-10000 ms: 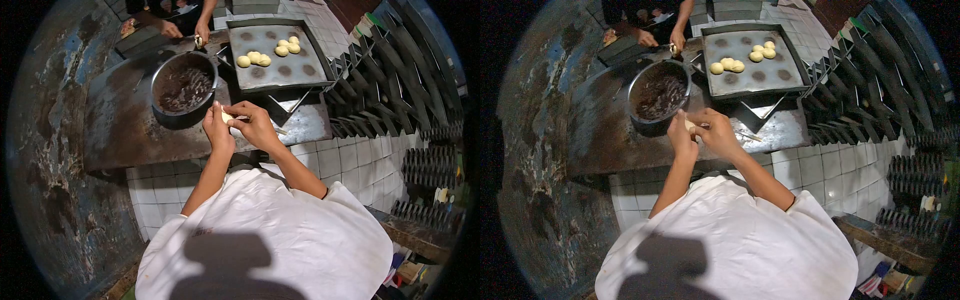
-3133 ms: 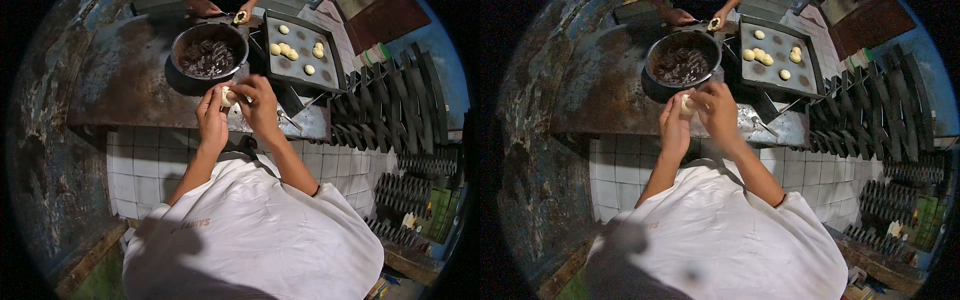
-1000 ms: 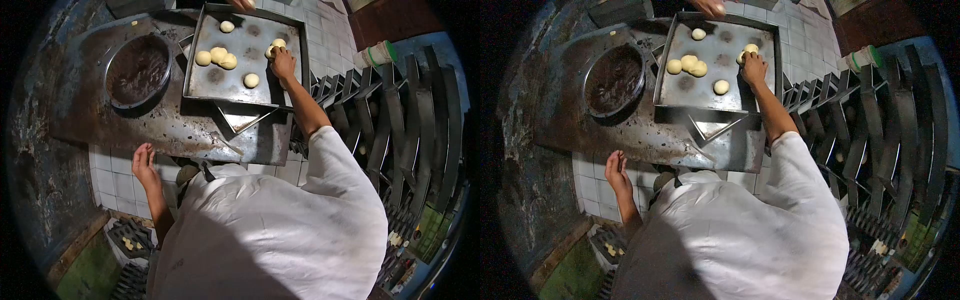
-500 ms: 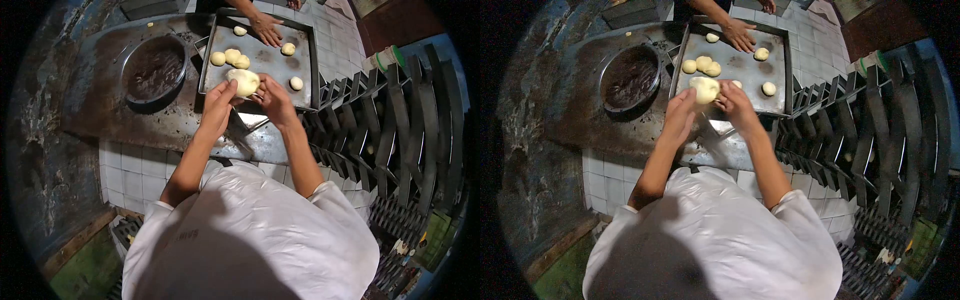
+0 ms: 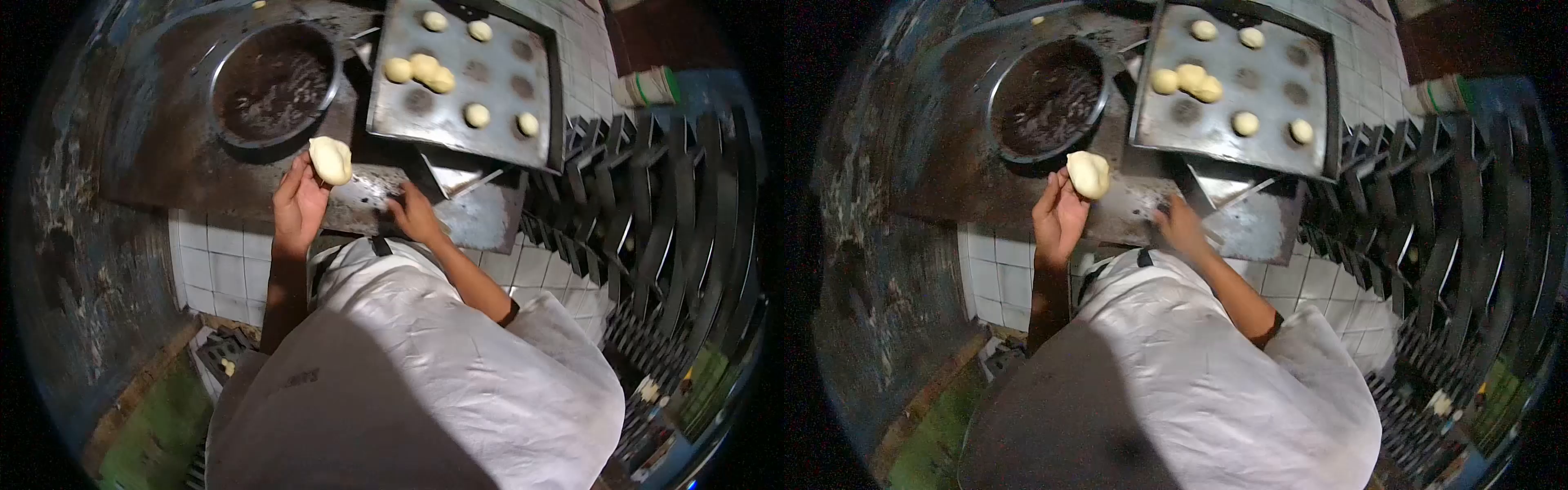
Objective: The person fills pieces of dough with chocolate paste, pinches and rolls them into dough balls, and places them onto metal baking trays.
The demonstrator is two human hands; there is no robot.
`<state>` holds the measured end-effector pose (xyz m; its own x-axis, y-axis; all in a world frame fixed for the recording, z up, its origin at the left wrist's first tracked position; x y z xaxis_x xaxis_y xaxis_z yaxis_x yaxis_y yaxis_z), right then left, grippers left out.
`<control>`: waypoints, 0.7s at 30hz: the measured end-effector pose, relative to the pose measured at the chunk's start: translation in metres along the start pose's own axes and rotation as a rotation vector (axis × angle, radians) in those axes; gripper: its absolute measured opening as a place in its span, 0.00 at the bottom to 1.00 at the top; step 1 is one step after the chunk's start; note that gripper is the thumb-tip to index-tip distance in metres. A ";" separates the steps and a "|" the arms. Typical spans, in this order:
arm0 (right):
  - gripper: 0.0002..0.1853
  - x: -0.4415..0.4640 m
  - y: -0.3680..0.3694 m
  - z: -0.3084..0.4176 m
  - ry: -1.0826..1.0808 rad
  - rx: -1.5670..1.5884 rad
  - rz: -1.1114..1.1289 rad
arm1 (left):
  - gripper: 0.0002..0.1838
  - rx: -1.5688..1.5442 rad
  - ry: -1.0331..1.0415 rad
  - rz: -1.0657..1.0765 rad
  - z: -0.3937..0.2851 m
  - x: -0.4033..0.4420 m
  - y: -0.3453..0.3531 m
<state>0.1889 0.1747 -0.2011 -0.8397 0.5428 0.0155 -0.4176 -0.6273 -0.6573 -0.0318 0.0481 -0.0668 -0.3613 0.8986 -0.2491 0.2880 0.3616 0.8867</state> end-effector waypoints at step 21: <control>0.09 0.348 0.151 0.157 -0.238 -0.673 0.250 | 0.16 -0.047 0.235 -0.557 -0.226 -0.020 -0.170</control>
<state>-0.2213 0.1809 -0.1765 -0.9656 0.2464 -0.0827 0.0334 -0.1979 -0.9797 -0.2742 -0.0876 -0.1245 -0.6346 0.4962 -0.5926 -0.0382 0.7456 0.6653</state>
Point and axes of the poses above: each hand's wrist, its own x-axis towards the middle knuckle, its own y-axis out of the palm, z = x × y, the point moved 1 cm from there along x, towards the middle knuckle, and after that the axes turned 10 degrees about -y, right-handed, at the moved point
